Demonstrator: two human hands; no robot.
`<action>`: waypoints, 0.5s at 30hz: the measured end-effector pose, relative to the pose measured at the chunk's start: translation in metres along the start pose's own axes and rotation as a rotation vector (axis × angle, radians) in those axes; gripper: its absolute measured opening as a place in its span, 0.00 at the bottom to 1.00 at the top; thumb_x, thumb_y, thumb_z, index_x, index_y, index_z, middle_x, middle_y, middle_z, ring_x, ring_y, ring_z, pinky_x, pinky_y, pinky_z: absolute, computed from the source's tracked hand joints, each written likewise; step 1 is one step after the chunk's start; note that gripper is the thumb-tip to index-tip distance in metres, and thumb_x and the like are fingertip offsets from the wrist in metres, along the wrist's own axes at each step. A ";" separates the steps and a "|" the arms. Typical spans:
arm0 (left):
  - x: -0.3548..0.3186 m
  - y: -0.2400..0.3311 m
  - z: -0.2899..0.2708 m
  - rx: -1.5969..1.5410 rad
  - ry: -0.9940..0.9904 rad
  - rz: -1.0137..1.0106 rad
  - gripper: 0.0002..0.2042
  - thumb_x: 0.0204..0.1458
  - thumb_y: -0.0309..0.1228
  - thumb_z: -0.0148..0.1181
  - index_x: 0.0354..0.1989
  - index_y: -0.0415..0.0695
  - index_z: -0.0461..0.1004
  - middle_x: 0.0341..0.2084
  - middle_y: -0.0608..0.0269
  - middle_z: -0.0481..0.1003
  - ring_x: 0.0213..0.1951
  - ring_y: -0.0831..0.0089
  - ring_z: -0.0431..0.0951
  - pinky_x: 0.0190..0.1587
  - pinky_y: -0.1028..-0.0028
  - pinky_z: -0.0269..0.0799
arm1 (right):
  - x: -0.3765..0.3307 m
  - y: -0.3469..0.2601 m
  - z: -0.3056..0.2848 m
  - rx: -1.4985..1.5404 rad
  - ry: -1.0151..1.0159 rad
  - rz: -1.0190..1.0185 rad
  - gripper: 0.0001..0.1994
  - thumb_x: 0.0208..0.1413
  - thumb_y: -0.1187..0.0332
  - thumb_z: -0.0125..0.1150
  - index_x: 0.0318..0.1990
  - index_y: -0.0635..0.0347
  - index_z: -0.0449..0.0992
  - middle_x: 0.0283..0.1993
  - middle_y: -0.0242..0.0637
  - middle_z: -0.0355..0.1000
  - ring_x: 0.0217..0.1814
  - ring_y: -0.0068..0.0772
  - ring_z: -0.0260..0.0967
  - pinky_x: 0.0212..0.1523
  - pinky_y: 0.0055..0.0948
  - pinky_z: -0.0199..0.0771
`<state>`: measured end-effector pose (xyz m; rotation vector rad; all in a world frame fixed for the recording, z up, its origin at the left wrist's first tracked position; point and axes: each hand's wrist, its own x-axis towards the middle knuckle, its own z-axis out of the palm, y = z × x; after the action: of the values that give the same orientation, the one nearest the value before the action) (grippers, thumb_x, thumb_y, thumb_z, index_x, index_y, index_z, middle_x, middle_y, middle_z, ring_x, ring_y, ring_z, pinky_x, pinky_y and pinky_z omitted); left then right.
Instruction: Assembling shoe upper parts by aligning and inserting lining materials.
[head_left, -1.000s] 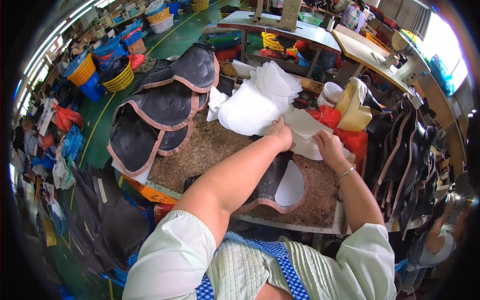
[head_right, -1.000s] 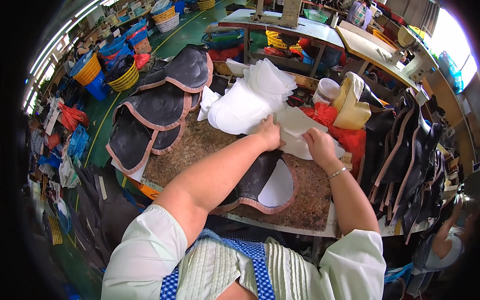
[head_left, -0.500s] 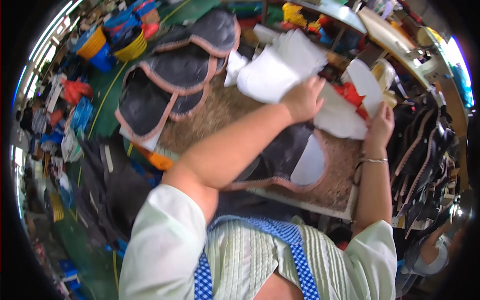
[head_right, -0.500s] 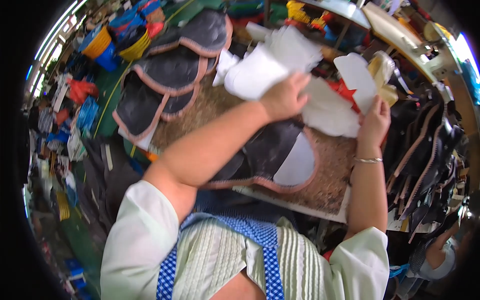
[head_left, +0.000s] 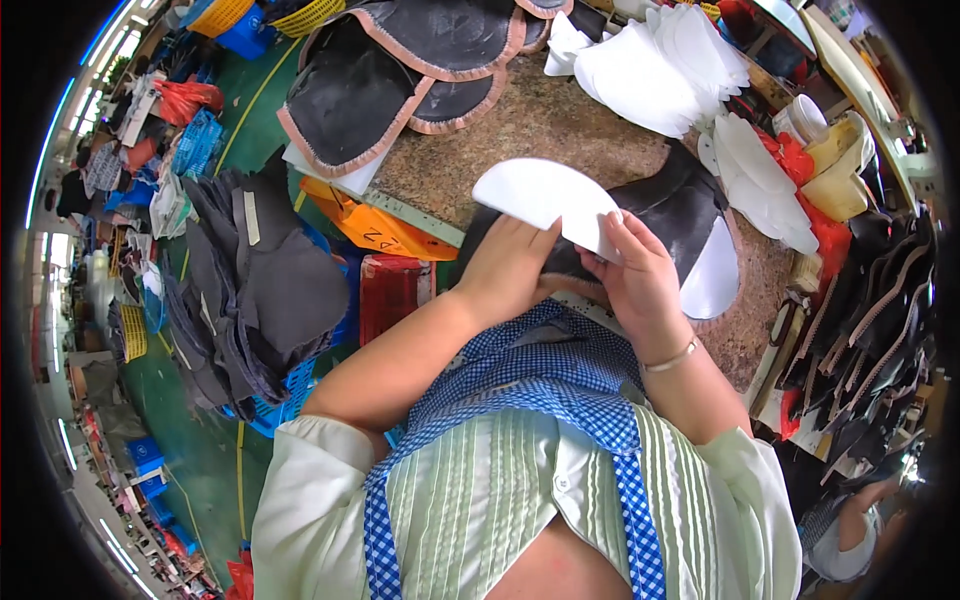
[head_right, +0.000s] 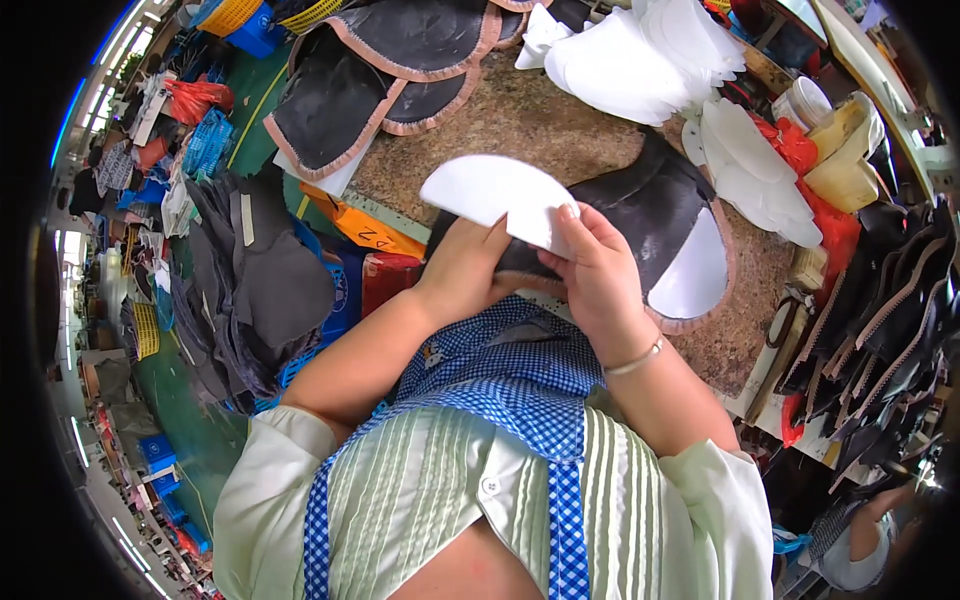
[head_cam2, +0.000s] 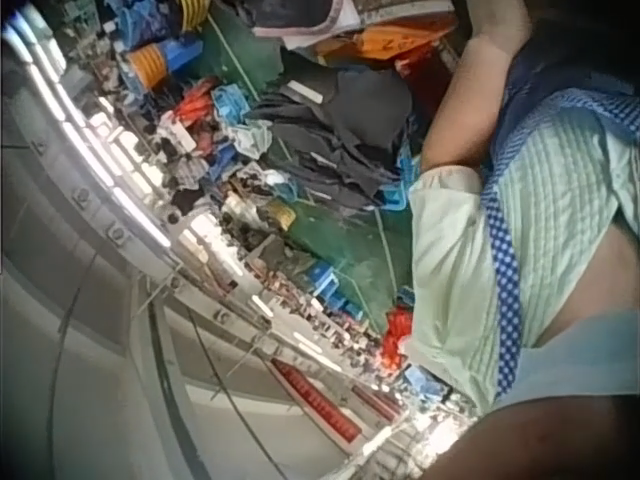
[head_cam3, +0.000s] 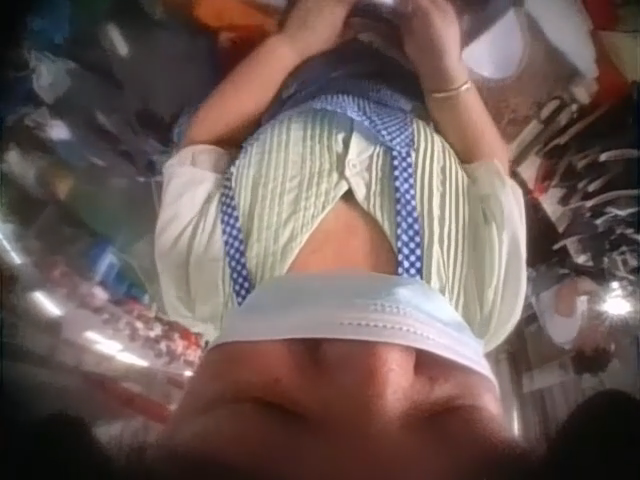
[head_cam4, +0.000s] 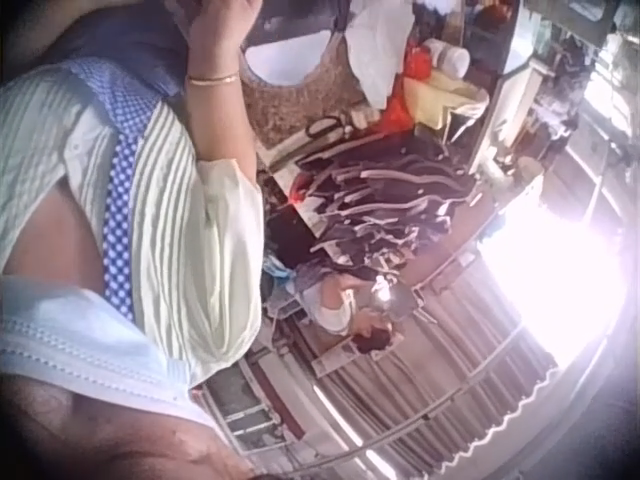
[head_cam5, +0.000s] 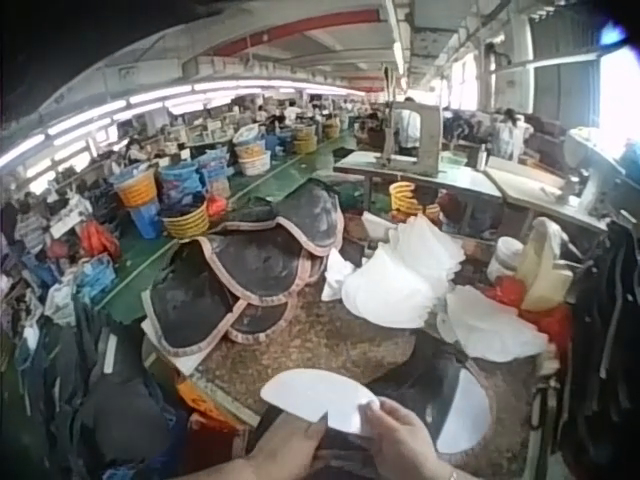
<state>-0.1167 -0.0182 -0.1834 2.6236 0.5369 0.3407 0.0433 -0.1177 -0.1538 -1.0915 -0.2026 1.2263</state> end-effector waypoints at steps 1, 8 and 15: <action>0.009 0.005 -0.003 -0.067 0.014 -0.013 0.42 0.40 0.43 0.72 0.60 0.31 0.59 0.54 0.40 0.65 0.58 0.45 0.64 0.63 0.58 0.59 | 0.010 0.010 -0.008 -0.045 -0.008 -0.033 0.12 0.64 0.62 0.54 0.47 0.59 0.73 0.42 0.33 0.74 0.41 0.26 0.73 0.41 0.26 0.77; -0.004 -0.027 -0.010 -1.321 0.164 -0.189 0.31 0.48 0.30 0.70 0.58 0.36 0.60 0.48 0.57 0.72 0.47 0.75 0.74 0.50 0.74 0.71 | 0.005 0.003 -0.052 -0.202 -0.157 -0.068 0.11 0.66 0.67 0.52 0.49 0.63 0.71 0.38 0.32 0.74 0.34 0.22 0.74 0.30 0.18 0.72; -0.005 -0.029 -0.013 -1.000 0.165 -0.339 0.13 0.54 0.24 0.62 0.46 0.39 0.66 0.27 0.62 0.79 0.29 0.80 0.77 0.32 0.78 0.71 | 0.003 0.005 -0.033 -0.647 -0.092 -0.202 0.11 0.59 0.73 0.60 0.48 0.59 0.72 0.33 0.22 0.69 0.26 0.08 0.59 0.23 0.11 0.60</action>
<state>-0.1344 0.0084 -0.1863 1.5262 0.6341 0.5404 0.0629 -0.1343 -0.1757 -1.5225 -0.8026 1.0491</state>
